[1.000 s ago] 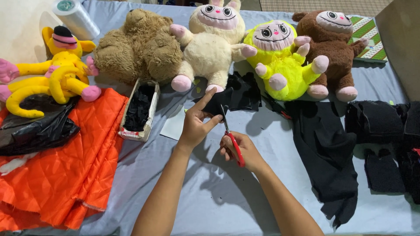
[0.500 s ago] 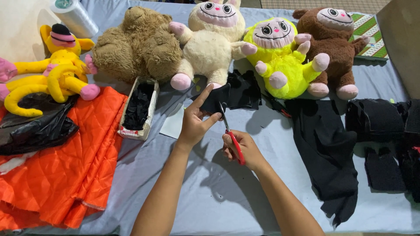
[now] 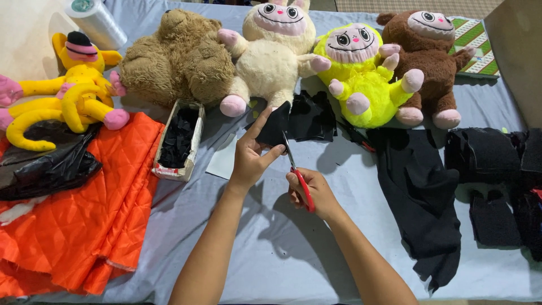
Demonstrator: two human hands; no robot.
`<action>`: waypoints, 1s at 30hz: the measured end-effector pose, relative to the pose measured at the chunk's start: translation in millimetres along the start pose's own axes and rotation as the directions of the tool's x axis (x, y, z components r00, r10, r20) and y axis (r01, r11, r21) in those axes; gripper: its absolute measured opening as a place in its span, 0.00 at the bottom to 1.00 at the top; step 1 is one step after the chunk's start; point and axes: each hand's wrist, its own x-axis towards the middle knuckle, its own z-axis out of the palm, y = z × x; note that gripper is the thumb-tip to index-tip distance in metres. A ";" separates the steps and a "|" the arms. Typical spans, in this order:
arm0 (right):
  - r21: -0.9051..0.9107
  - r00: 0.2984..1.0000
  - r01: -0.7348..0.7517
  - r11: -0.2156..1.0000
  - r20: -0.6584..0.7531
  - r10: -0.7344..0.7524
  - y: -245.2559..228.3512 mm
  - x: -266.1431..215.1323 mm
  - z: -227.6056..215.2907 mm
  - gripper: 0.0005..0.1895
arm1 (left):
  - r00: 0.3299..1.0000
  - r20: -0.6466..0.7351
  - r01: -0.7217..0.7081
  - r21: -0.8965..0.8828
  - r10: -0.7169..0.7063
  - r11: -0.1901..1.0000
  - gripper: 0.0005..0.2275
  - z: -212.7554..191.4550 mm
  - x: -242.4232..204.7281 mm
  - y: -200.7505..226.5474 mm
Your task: Cutting out specific shapes from black fabric using scissors on a workspace with plush toys
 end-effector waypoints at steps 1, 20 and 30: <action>0.000 1.000 0.001 1.000 -0.001 -0.001 -0.8 -0.2 0.5 0.19 | 1.000 0.001 -0.001 0.000 0.001 1.000 0.33 2.1 0.1 -0.1; -0.017 0.998 0.035 0.999 -0.057 -0.036 -3.8 -0.5 3.5 0.22 | 0.997 -0.054 -0.065 -0.060 0.062 0.996 0.35 13.4 -1.5 -8.9; 0.050 0.995 0.019 0.999 -0.096 -0.015 -3.9 -1.5 8.2 0.24 | 0.991 -0.104 -0.093 -0.033 0.089 0.995 0.36 20.8 -4.9 -11.7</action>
